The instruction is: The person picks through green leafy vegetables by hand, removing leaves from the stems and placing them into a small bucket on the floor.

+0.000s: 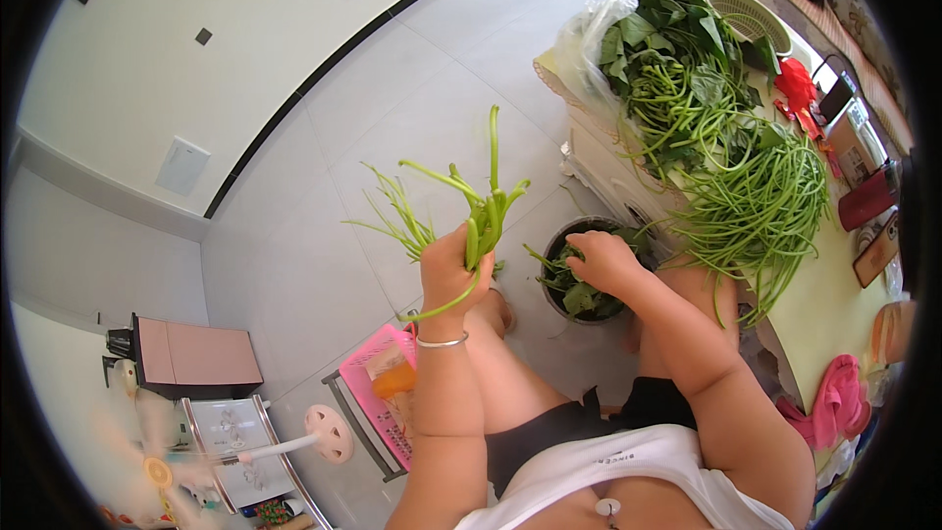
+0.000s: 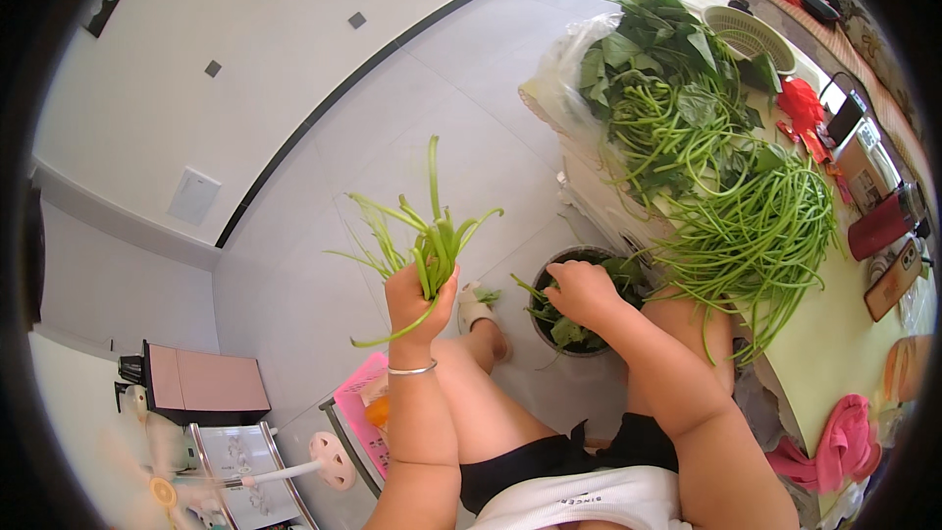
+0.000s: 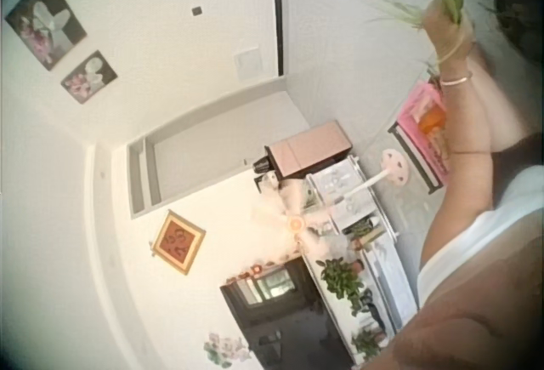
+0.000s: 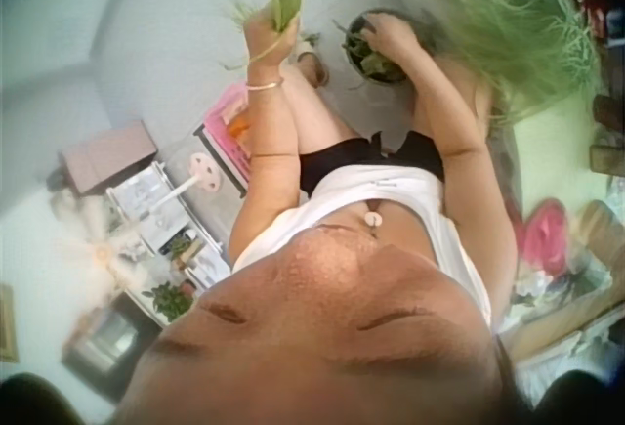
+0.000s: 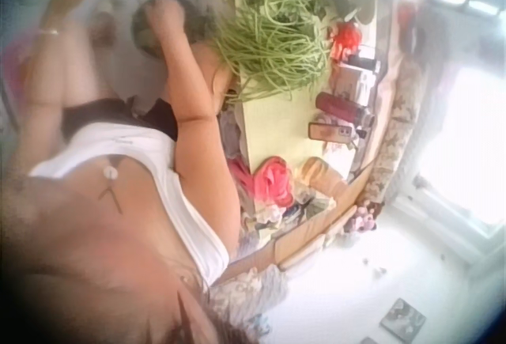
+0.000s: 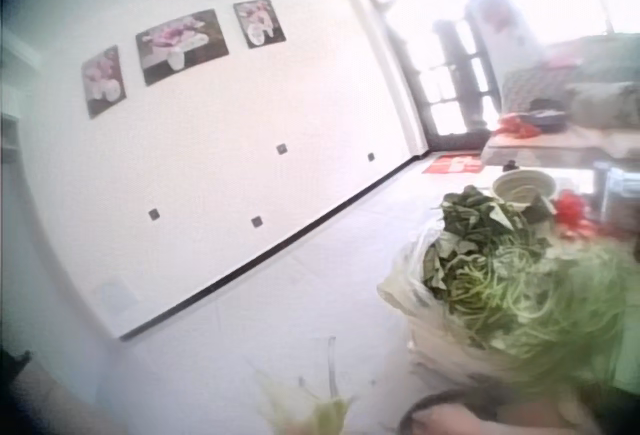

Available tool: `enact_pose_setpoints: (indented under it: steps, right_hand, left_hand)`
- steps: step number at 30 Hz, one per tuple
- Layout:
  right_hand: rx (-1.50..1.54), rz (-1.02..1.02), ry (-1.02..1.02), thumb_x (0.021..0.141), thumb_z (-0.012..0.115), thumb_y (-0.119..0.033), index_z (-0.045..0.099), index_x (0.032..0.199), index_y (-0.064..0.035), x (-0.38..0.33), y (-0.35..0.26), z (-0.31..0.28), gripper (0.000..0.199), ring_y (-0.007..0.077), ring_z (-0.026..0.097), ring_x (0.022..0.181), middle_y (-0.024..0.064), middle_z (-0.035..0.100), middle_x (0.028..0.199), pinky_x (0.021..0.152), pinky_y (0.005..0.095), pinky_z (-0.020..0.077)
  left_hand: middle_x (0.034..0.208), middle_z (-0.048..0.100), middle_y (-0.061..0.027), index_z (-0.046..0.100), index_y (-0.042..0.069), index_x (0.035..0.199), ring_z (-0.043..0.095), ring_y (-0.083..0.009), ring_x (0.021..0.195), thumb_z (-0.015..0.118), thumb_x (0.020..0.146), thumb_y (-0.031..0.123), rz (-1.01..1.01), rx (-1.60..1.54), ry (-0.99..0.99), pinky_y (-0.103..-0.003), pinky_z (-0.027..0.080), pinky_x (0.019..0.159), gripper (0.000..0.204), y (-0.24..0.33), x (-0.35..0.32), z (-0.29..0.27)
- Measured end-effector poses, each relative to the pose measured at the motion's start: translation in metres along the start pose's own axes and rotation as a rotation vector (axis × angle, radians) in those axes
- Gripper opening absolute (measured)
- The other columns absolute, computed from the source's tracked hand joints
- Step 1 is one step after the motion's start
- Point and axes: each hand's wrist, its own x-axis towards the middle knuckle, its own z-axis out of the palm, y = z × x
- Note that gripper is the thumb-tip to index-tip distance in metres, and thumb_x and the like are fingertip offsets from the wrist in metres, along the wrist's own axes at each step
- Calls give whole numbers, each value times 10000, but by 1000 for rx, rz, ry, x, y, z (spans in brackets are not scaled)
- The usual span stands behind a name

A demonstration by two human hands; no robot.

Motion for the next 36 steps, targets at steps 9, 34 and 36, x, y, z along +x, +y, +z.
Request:
enact_pose_setpoints:
  steps: [9, 34, 36]
  right_hand:
    - [661, -297, 611, 811, 678, 39, 638, 948, -13, -17, -36, -62, 152, 151, 614, 679, 81, 627, 831, 608, 259, 495]
    - [1437, 307, 88, 874, 581, -186, 643, 876, -42, 23, 29, -50, 157, 118, 552, 596, 54, 647, 741, 528, 261, 448]
    - [1385, 295, 53, 871, 583, -181, 645, 876, -41, 22, 20, -47, 154, 120, 550, 585, 52, 637, 726, 526, 265, 451]
  left_hand:
    - [658, 589, -138, 612, 51, 836, 577, -325, 584, 652, 756, 79, 64, 204, -131, -378, 448, 534, 94, 19, 11, 54]
    - [610, 453, 9, 577, -8, 1016, 414, -103, 506, 632, 883, 92, -452, -615, -239, -285, 379, 499, 176, 130, 42, 78]
    - [613, 416, 12, 546, -12, 1047, 380, -90, 505, 630, 884, 104, -434, -713, -386, -268, 353, 491, 218, 171, 59, 76]
